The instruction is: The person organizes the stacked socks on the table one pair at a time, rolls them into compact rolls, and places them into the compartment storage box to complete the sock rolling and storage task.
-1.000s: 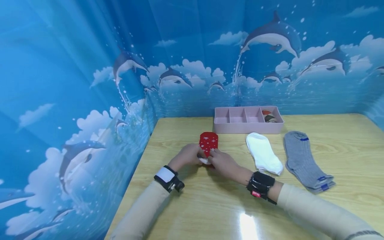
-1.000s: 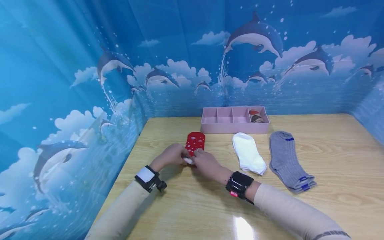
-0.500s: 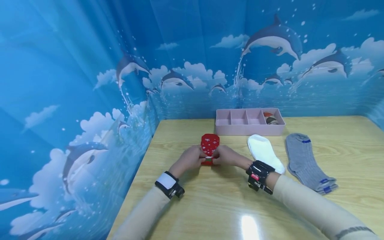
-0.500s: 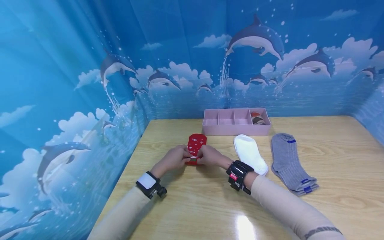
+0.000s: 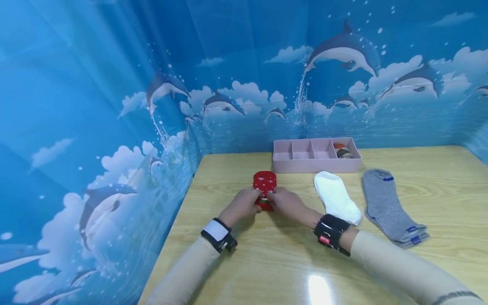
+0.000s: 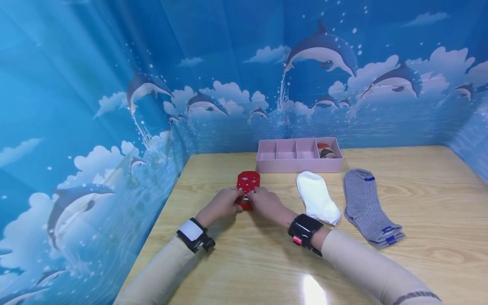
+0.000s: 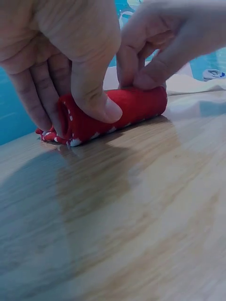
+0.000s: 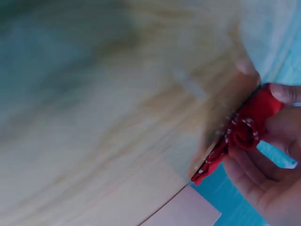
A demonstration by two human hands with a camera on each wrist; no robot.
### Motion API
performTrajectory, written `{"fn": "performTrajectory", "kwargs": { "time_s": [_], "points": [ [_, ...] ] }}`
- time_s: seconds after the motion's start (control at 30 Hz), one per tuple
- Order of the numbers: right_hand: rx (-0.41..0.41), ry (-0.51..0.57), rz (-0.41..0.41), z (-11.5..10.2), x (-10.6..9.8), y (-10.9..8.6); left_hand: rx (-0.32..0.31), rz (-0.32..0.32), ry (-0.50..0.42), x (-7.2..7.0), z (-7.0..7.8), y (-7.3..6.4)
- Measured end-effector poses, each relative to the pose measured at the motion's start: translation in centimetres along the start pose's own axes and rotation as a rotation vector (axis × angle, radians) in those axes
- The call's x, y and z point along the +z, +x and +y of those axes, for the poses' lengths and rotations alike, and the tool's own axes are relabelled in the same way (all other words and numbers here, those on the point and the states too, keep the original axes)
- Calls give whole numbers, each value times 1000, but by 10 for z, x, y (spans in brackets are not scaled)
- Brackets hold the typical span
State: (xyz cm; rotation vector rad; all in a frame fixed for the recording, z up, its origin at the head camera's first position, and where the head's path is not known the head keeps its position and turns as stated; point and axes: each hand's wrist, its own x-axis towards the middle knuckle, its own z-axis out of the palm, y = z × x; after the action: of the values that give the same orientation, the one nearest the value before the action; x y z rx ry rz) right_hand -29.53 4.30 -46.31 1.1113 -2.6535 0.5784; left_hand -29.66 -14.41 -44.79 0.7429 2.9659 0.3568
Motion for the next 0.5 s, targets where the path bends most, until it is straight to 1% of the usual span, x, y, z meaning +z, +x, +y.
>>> {"fn": "performTrajectory", "kwargs": {
  "time_s": [0.07, 0.13, 0.3, 0.43, 0.5],
  "points": [
    [-44, -91, 39, -3, 3, -4, -13, 5, -6, 0, 0, 0],
    [-64, -137, 52, -4, 5, -6, -21, 3, 0, 0, 0, 0],
    [-45, -136, 15, -4, 6, -5, -36, -8, 16, -1, 1, 1],
    [-36, -135, -8, -4, 5, -3, -71, -25, 6, -1, 2, 3],
    [-29, -134, -12, -4, 5, -3, -78, -23, 10, -1, 3, 4]
  ]
}}
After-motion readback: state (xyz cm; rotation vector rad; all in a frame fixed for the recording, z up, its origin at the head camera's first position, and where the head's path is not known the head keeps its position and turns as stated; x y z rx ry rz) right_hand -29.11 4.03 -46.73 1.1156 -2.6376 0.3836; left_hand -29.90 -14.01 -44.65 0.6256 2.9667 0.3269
